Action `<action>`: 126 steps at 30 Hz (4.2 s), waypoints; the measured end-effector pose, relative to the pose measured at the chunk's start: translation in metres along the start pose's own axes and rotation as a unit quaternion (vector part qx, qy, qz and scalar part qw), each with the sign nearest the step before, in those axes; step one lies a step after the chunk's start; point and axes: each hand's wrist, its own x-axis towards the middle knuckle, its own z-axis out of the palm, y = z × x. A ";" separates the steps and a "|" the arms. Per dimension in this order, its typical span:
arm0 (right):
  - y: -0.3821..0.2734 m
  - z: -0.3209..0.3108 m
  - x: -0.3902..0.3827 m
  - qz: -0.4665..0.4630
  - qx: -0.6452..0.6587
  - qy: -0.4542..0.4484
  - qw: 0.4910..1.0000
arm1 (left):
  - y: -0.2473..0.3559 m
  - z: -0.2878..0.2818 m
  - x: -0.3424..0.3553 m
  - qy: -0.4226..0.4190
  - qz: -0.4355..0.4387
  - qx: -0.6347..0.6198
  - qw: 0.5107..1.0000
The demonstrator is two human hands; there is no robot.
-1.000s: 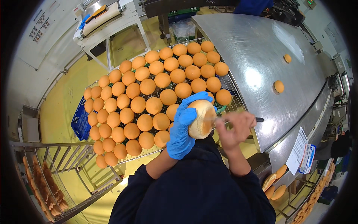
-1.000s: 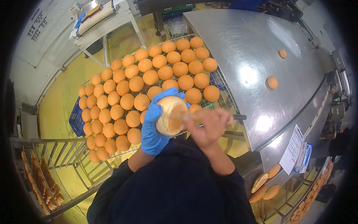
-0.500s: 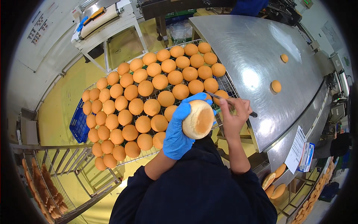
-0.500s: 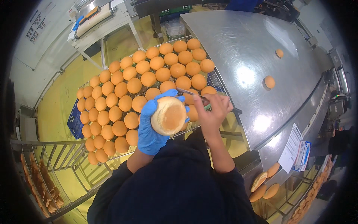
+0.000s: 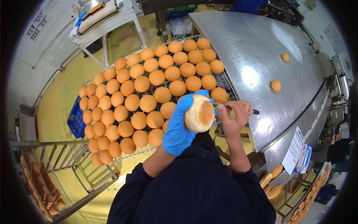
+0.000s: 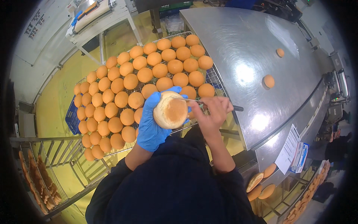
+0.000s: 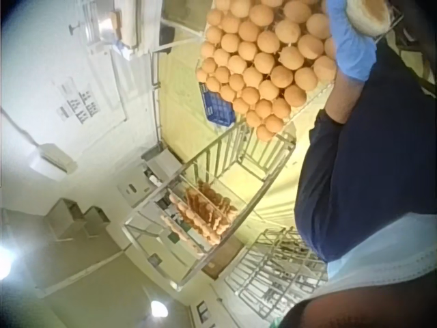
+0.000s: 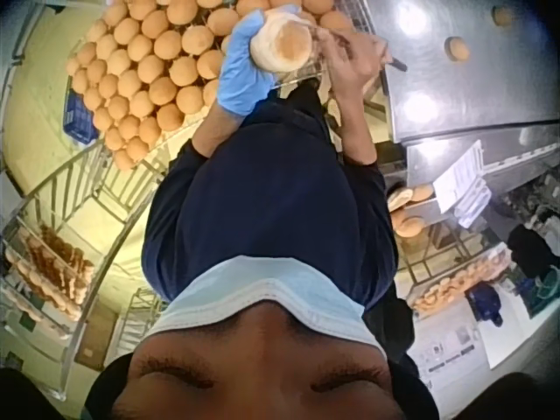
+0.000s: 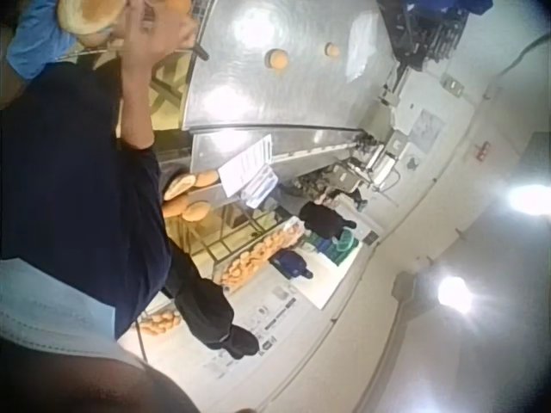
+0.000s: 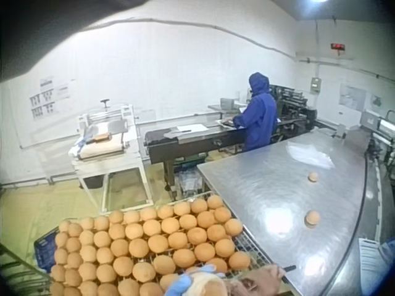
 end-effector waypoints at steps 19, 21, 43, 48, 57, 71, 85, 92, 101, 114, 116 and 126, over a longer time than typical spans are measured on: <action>-0.013 -0.029 -0.010 0.007 0.019 0.016 1.000 | -0.020 0.025 0.027 0.009 0.026 -0.328 0.944; -0.014 -0.024 -0.014 -0.017 0.004 0.020 1.000 | -0.021 0.023 0.026 0.001 0.032 -0.290 0.956; -0.039 -0.025 -0.007 -0.019 0.051 0.021 0.998 | -0.008 0.011 0.009 -0.036 0.085 -0.180 0.979; -0.007 -0.012 0.002 -0.003 -0.057 0.043 0.997 | -0.009 0.003 0.003 -0.085 0.098 -0.055 0.990; 0.007 -0.004 0.008 0.045 -0.035 0.061 0.997 | -0.020 0.005 0.015 -0.090 0.106 0.053 0.989; 0.144 -0.076 -0.058 0.210 -0.173 0.134 0.953 | -0.166 -0.020 0.113 0.064 -0.173 -0.122 0.975; 0.212 -0.068 -0.162 0.525 -0.082 0.004 0.847 | -0.139 -0.092 0.097 -0.016 0.074 0.891 0.447; 0.168 -0.023 -0.113 0.445 -0.008 -0.015 0.895 | -0.124 -0.101 0.089 -0.043 -0.002 0.828 0.559; -0.014 -0.025 -0.025 0.060 0.071 -0.054 0.994 | -0.032 -0.005 0.025 -0.118 0.064 -0.099 0.986; -0.033 0.006 -0.022 0.020 -0.016 0.024 0.999 | 0.004 -0.002 -0.015 -0.088 0.166 0.023 0.982; -0.020 0.011 -0.008 0.076 -0.044 0.036 0.995 | 0.008 -0.003 -0.017 -0.074 0.156 0.042 0.984; -0.032 0.009 -0.014 0.029 0.006 0.015 0.999 | 0.006 -0.012 -0.005 -0.100 0.165 0.000 0.981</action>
